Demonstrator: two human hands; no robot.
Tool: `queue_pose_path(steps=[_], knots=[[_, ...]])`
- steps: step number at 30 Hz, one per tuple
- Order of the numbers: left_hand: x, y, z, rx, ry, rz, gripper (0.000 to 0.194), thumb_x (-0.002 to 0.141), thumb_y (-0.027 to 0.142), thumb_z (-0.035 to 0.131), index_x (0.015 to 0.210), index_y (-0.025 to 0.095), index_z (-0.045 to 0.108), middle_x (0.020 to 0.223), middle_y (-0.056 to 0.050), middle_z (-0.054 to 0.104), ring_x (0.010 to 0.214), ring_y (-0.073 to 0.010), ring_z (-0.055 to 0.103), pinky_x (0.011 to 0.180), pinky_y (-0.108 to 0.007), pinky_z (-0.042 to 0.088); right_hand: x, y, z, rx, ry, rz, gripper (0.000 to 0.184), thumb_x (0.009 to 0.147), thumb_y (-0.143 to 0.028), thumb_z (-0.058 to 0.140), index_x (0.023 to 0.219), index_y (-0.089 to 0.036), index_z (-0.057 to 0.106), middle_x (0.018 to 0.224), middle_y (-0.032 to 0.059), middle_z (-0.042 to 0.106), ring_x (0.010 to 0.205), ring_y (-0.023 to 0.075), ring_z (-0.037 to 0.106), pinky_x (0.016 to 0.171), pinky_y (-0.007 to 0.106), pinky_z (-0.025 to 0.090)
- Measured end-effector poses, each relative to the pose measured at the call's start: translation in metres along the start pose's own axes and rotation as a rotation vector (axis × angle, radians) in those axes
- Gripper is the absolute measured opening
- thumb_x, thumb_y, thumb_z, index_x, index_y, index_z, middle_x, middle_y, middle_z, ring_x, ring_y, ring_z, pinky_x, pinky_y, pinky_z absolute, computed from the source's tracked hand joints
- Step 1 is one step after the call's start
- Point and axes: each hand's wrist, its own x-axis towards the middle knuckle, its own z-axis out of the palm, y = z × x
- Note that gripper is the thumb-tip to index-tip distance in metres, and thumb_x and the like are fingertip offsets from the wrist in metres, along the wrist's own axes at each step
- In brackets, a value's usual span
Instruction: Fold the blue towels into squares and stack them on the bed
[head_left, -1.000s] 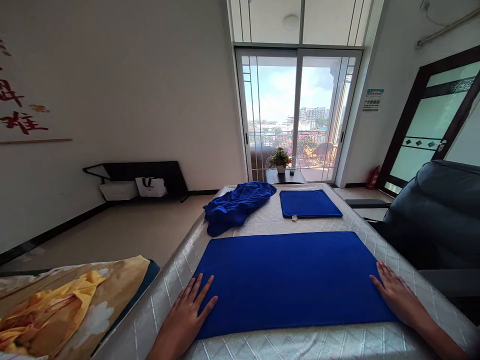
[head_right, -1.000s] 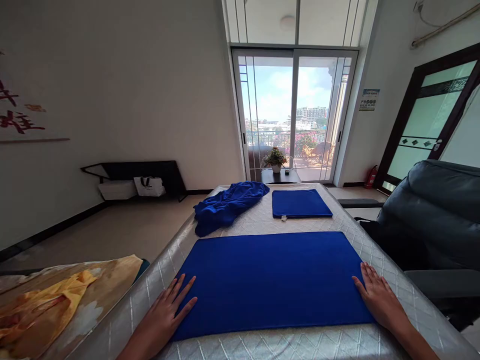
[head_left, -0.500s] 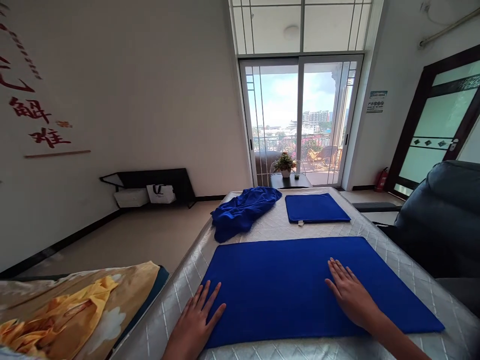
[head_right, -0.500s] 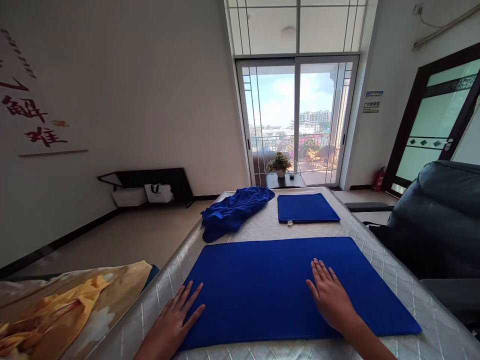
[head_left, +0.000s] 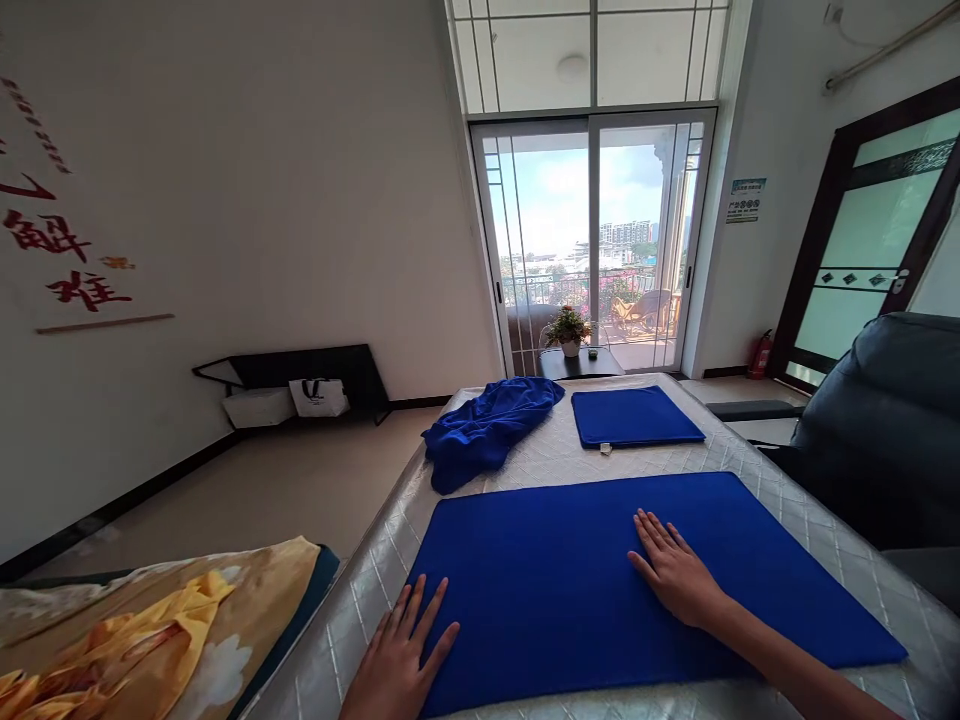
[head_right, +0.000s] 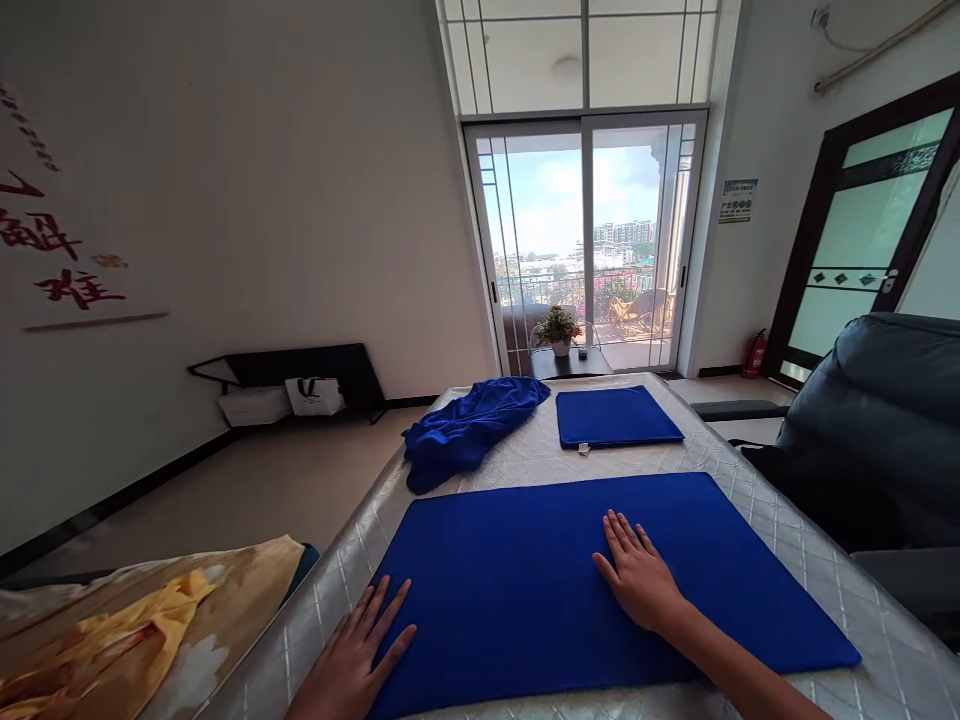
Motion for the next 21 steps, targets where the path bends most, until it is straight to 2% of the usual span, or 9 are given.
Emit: queue_pose_path(steps=[2,7,9,11,12,14,16,21], knots=[[0.0,0.001,-0.002,-0.01,-0.011,-0.005,0.067,0.099,0.063,0.035,0.157,0.032,0.023,0.167,-0.003,0.017,0.154,-0.0279,0.015,0.123,-0.056,0.022,-0.005,0.061,-0.001,-0.052,0.066,0.113,0.079,0.098,-0.061,0.014,0.16,-0.013,0.024,0.166,0.007,0.019,0.154,0.0219,0.014,0.126,0.046,0.012],[0.0,0.006,-0.009,-0.029,-0.035,-0.021,0.069,0.098,0.065,0.035,0.157,0.032,0.023,0.167,-0.003,0.016,0.154,-0.0283,0.015,0.123,-0.056,0.021,-0.043,0.229,0.006,-0.118,0.151,0.24,0.08,0.091,-0.054,0.024,0.153,-0.006,0.04,0.162,0.0142,0.03,0.151,0.0272,0.026,0.122,0.049,0.025],[0.0,0.007,-0.01,-0.028,-0.05,-0.034,0.069,0.097,0.066,0.034,0.157,0.032,0.023,0.167,-0.003,0.014,0.154,-0.0282,0.014,0.123,-0.056,0.02,-0.058,0.276,0.006,-0.158,0.2,0.264,0.077,0.088,-0.05,0.027,0.147,-0.006,0.05,0.158,0.0167,0.037,0.149,0.0309,0.031,0.121,0.054,0.027],[0.0,0.006,-0.009,-0.03,-0.049,-0.034,0.069,0.097,0.066,0.033,0.157,0.033,0.022,0.168,-0.002,0.014,0.154,-0.028,0.015,0.123,-0.056,0.022,-0.064,0.294,0.001,-0.211,0.259,0.26,0.075,0.087,-0.048,0.03,0.143,-0.005,0.054,0.156,0.0182,0.041,0.147,0.0332,0.034,0.12,0.056,0.026],[0.0,0.005,-0.008,-0.03,-0.04,-0.031,0.068,0.097,0.066,0.034,0.157,0.034,0.022,0.168,-0.001,0.015,0.154,-0.028,0.016,0.123,-0.056,0.023,-0.064,0.292,-0.003,-0.238,0.29,0.253,0.075,0.087,-0.048,0.031,0.144,-0.004,0.054,0.156,0.0182,0.04,0.147,0.0334,0.034,0.121,0.056,0.025],[0.0,0.003,-0.005,-0.028,-0.017,-0.027,0.068,0.097,0.066,0.035,0.156,0.036,0.022,0.168,0.0,0.016,0.154,-0.0279,0.017,0.122,-0.056,0.024,-0.054,0.267,-0.013,-0.275,0.335,0.221,0.075,0.091,-0.048,0.028,0.147,-0.003,0.048,0.159,0.0167,0.037,0.149,0.0317,0.03,0.122,0.054,0.023],[0.001,0.0,-0.002,-0.023,-0.004,-0.029,0.068,0.097,0.067,0.036,0.156,0.036,0.023,0.167,0.0,0.018,0.154,-0.0277,0.018,0.122,-0.056,0.024,-0.036,0.223,-0.022,-0.272,0.34,0.157,0.073,0.096,-0.048,0.024,0.152,-0.004,0.042,0.161,0.0142,0.033,0.151,0.0285,0.025,0.124,0.051,0.022],[0.003,-0.004,0.003,-0.006,0.014,-0.002,0.066,0.097,0.064,0.036,0.156,0.035,0.027,0.167,-0.001,0.018,0.153,-0.0283,0.021,0.122,-0.056,0.025,0.017,0.096,-0.033,-0.114,0.186,-0.002,0.07,0.102,-0.055,0.019,0.157,-0.013,0.033,0.163,0.0088,0.029,0.152,0.0228,0.022,0.125,0.047,0.021]])
